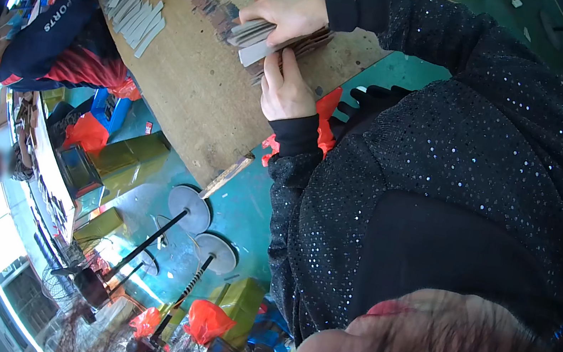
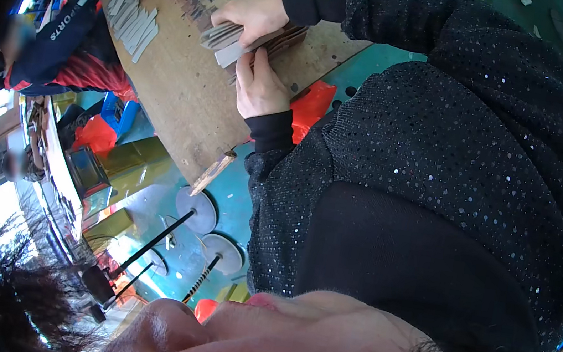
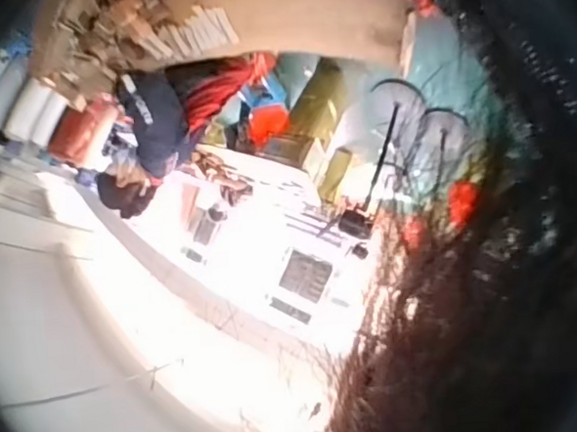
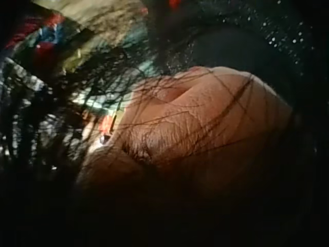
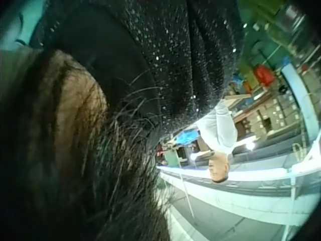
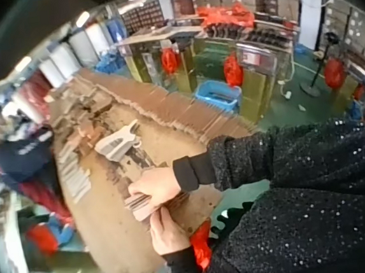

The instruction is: Stacking and aligning brown corrugated components at a manual assembly station

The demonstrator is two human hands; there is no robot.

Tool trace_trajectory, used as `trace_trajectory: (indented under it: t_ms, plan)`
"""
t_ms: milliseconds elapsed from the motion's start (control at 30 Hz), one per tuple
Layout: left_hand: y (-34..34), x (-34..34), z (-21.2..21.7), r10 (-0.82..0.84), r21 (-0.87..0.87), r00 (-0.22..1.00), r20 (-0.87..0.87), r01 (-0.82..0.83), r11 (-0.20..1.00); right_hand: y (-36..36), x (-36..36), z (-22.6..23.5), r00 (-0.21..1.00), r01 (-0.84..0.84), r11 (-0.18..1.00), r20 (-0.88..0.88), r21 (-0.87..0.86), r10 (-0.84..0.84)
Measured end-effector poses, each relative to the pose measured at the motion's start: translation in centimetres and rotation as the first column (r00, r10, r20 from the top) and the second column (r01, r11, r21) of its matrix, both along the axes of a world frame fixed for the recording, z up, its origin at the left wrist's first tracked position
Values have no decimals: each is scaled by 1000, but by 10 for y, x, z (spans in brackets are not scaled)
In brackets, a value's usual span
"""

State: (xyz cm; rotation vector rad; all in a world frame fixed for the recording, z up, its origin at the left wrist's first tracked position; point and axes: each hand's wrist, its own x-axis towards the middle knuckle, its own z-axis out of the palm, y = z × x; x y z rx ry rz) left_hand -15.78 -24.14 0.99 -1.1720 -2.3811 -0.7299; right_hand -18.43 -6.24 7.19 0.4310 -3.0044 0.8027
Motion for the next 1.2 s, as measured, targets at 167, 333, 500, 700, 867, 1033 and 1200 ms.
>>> trace_trajectory:
  t_ms: [167, 333, 500, 700, 867, 1033, 1200]
  plan:
    - [-2, -4, -3, 14, -2, 999, -32, -14, 1000, 51, -13, 10, 955, 242, 940, -111, -240, -274]
    - [5, -5, -2, 7, 138, 1000, -29, -3, 990, 142, -67, 26, 863, 484, 873, -137, -57, -487]
    - [0, -6, -6, -16, 167, 1000, -2, 16, 986, 137, -74, 5, 854, 515, 854, -128, 76, -504]
    - [-1, -3, -4, -14, 151, 1000, 21, 10, 989, 110, -34, -4, 844, 529, 843, -164, 97, -510]
    - [-1, -3, -5, -6, 155, 1000, 23, 2, 988, 108, -27, 4, 856, 496, 863, -225, 96, -466]
    - [3, -3, -4, -13, 161, 1000, 23, 9, 987, 110, -28, -11, 889, 457, 887, -7, 69, -458]
    - [-1, -5, -6, 15, 150, 1000, 19, -18, 989, 103, -36, -5, 932, 362, 885, -140, 292, -335]
